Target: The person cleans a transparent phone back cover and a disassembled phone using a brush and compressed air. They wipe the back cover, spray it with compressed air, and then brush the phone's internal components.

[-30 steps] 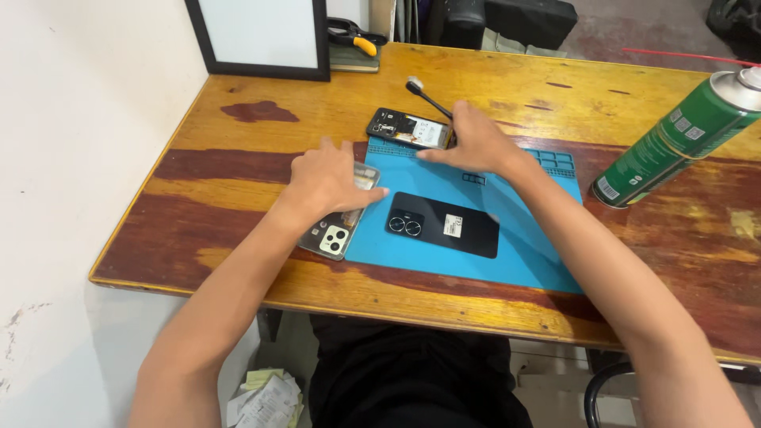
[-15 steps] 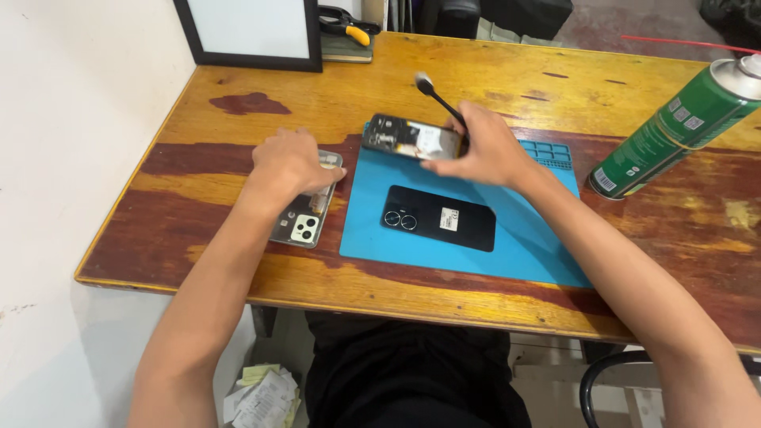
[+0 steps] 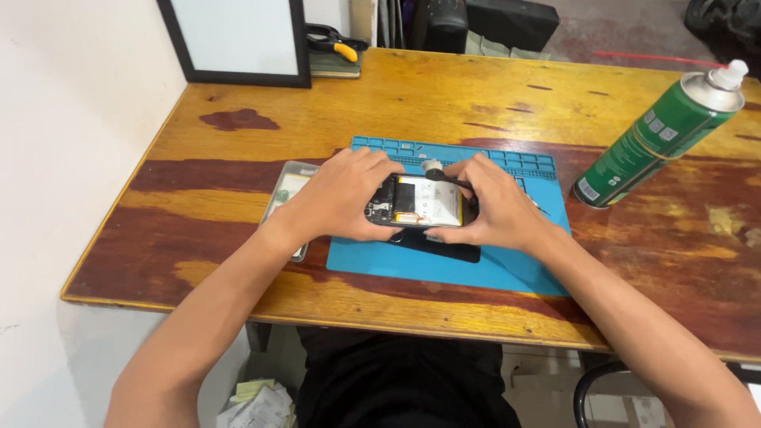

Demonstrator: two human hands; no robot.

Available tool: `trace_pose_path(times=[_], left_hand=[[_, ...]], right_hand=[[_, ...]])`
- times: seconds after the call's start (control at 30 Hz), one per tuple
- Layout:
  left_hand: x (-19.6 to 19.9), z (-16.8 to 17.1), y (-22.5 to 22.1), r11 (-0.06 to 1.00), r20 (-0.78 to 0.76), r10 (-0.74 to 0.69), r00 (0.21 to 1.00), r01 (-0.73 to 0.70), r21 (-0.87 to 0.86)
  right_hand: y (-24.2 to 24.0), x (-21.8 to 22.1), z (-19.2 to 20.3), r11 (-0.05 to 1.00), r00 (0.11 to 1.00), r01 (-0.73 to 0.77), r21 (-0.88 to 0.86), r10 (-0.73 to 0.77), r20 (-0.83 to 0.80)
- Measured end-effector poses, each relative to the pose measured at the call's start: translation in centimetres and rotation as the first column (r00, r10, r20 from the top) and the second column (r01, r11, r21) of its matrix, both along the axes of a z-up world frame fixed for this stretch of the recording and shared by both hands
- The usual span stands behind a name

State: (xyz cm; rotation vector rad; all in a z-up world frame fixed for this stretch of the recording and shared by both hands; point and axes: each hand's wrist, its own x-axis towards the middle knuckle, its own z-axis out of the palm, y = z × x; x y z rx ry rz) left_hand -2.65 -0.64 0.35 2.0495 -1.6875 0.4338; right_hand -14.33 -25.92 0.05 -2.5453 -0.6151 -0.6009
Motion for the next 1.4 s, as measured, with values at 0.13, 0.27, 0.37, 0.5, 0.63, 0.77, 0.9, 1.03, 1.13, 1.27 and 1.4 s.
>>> trace_pose_path(times=[0.13, 0.27, 0.37, 0.5, 0.63, 0.77, 0.9, 1.03, 1.13, 1.27, 1.4], left_hand=[[0.4, 0.2, 0.2, 0.995, 0.084, -0.031, 0.996, 0.038, -0.088], [1.0, 0.5, 0.5, 0.991, 0.202, 0.012, 0.979, 0.015, -0.131], [1.6, 0.7, 0.8, 0.992, 0.218, 0.073, 0.973, -0.048, -0.118], [2.7, 0.3, 1.8, 0.977, 0.113, 0.108, 0.988, -0.084, -0.198], [4.1, -0.9, 1.3, 0.926, -0.615, -0.162, 0.772, -0.097, -0.365], [5.2, -2.0, 1.6, 0.793, -0.75, -0.552, 0.364, -0.048, -0.607], [5.0, -2.1, 2.0, 0.763, -0.767, -0.634, 0.094, -0.081, -0.641], [4.6, -1.6, 2.2, 0.757, -0.754, -0.653, -0.073, -0.09, -0.647], [4.4, -1.3, 2.0, 0.736, -0.719, -0.676, -0.16, -0.102, -0.669], [4.4, -1.2, 1.9, 0.725, -0.67, -0.683, -0.29, -0.164, -0.669], [4.6, -1.4, 1.6, 0.767, -0.748, -0.641, -0.173, -0.178, -0.616]], right_hand=[[-0.6, 0.1, -0.5, 0.997, 0.993, -0.047, -0.061, 0.054, 0.109], [-3.5, 0.8, -1.0, 1.0, 0.998, -0.008, 0.019, 0.006, 0.067], [-5.9, 1.5, -1.9, 0.958, 0.976, 0.173, 0.229, -0.199, 0.093], [-6.8, 1.7, -2.9, 0.903, 0.958, 0.13, 0.41, -0.221, 0.184], [-5.3, 1.1, -1.8, 0.943, 0.955, 0.292, 0.159, -0.28, -0.096], [-2.3, 0.2, -0.3, 0.998, 0.989, 0.067, 0.014, -0.065, -0.13], [0.0, -0.5, 0.4, 0.994, 0.978, -0.044, -0.102, 0.022, -0.207], [0.8, -0.4, 0.2, 0.992, 0.947, -0.055, -0.114, 0.016, -0.321], [0.7, -0.2, 0.0, 0.992, 0.945, -0.045, -0.117, 0.004, -0.328], [0.6, -0.5, 0.0, 0.995, 0.943, -0.034, -0.096, 0.001, -0.331], [0.9, -0.7, 0.3, 0.994, 0.937, -0.005, -0.113, -0.035, -0.349]])
